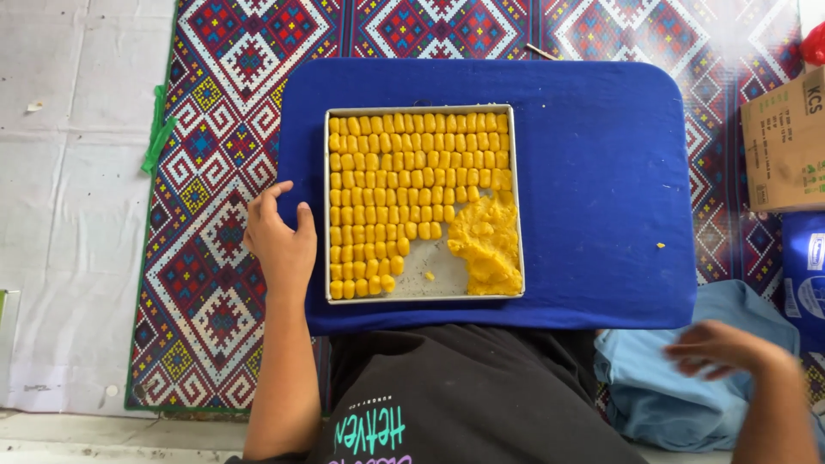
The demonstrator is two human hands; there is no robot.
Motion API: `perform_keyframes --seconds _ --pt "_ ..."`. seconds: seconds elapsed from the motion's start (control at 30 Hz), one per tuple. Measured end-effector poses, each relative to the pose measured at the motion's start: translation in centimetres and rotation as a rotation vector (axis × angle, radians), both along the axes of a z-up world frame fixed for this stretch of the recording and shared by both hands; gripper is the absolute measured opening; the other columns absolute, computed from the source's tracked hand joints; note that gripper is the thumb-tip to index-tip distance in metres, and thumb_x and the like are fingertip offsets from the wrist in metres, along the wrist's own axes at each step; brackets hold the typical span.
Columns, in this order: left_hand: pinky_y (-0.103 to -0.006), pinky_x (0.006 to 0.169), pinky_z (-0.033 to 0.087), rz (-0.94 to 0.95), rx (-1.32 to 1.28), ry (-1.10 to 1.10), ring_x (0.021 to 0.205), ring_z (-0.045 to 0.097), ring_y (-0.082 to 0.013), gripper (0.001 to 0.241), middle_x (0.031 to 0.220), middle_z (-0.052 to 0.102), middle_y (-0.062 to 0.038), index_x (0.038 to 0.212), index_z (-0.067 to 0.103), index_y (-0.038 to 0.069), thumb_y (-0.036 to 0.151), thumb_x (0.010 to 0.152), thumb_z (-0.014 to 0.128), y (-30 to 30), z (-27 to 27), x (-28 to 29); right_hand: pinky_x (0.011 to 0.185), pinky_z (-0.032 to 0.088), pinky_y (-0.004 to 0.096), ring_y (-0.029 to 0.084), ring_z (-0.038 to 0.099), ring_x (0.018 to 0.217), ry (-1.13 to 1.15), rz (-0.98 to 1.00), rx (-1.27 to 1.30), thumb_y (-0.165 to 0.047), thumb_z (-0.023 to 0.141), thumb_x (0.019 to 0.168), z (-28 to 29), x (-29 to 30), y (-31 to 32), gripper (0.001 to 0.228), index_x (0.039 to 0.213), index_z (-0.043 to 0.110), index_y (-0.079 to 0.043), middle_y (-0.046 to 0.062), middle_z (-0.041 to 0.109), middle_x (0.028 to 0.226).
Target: Shaping small pieces of yellow dough into cylinders and arranging them in a baking tray while sitting on the floor.
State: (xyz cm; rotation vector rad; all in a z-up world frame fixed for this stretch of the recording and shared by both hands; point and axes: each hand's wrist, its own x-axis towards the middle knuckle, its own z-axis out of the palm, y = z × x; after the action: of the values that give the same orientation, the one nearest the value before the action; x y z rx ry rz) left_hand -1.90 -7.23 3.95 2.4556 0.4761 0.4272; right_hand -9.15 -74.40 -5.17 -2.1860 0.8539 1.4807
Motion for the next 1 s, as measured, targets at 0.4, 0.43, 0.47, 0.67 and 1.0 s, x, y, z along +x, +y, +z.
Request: perform_keyframes --seconds 0.4,0.43,0.47,0.67,1.0 --pt "-0.0569 0.105 0.031 -0.025 0.027 -0.012 0.116 0.056 -0.0294 0.033 0.125 0.054 -0.008 0.124 0.058 0.013 0.012 0.092 0.063 0.0 -0.6 0.0 0.069 0.058 0.040 0.026 0.074 0.078 -0.398 0.805 -0.357 -0.037 0.070 0.075 -17.9 -10.8 6.1 0.021 0.089 0.073 -0.022 0.000 0.077 0.092" --pt "-0.0569 0.105 0.031 -0.028 0.028 -0.018 0.116 0.056 -0.0294 0.033 0.125 0.054 -0.008 0.124 0.058 0.013 0.012 0.092 0.063 0.1 -0.6 0.3 0.069 0.058 0.040 0.026 0.074 0.078 -0.404 0.801 -0.360 -0.037 0.070 0.075 -17.8 -10.3 6.4 0.021 0.089 0.073 -0.022 0.000 0.077 0.092" --pt "-0.0579 0.105 0.031 -0.023 0.026 -0.022 0.117 0.055 -0.0297 0.032 0.124 0.054 -0.009 0.123 0.059 0.013 0.012 0.092 0.064 0.0 -0.8 0.2 0.065 0.056 0.039 0.026 0.073 0.070 -0.449 0.761 -0.323 -0.031 0.064 0.082 -17.6 -10.3 6.6 0.015 0.082 0.073 -0.019 0.003 0.076 0.083" --pt "-0.0574 0.103 0.033 -0.012 0.046 -0.038 0.117 0.055 -0.0294 0.031 0.125 0.053 -0.008 0.121 0.060 0.013 0.012 0.091 0.065 0.0 -1.6 0.2 0.048 0.040 0.032 0.014 0.048 0.049 -0.411 0.715 0.018 -0.011 0.056 0.095 -18.4 -7.9 3.7 0.021 0.075 0.063 -0.011 0.002 0.058 0.061" --pt "-0.0534 0.106 0.031 -0.024 0.074 -0.056 0.117 0.054 -0.0289 0.032 0.125 0.052 -0.008 0.122 0.060 0.013 0.012 0.090 0.066 -0.1 -1.6 0.2 0.133 -0.001 0.047 0.020 -0.007 0.159 0.286 1.596 0.040 -0.071 0.013 0.098 -9.9 -1.1 3.8 0.077 0.165 -0.001 -0.036 -0.018 -0.008 0.173"
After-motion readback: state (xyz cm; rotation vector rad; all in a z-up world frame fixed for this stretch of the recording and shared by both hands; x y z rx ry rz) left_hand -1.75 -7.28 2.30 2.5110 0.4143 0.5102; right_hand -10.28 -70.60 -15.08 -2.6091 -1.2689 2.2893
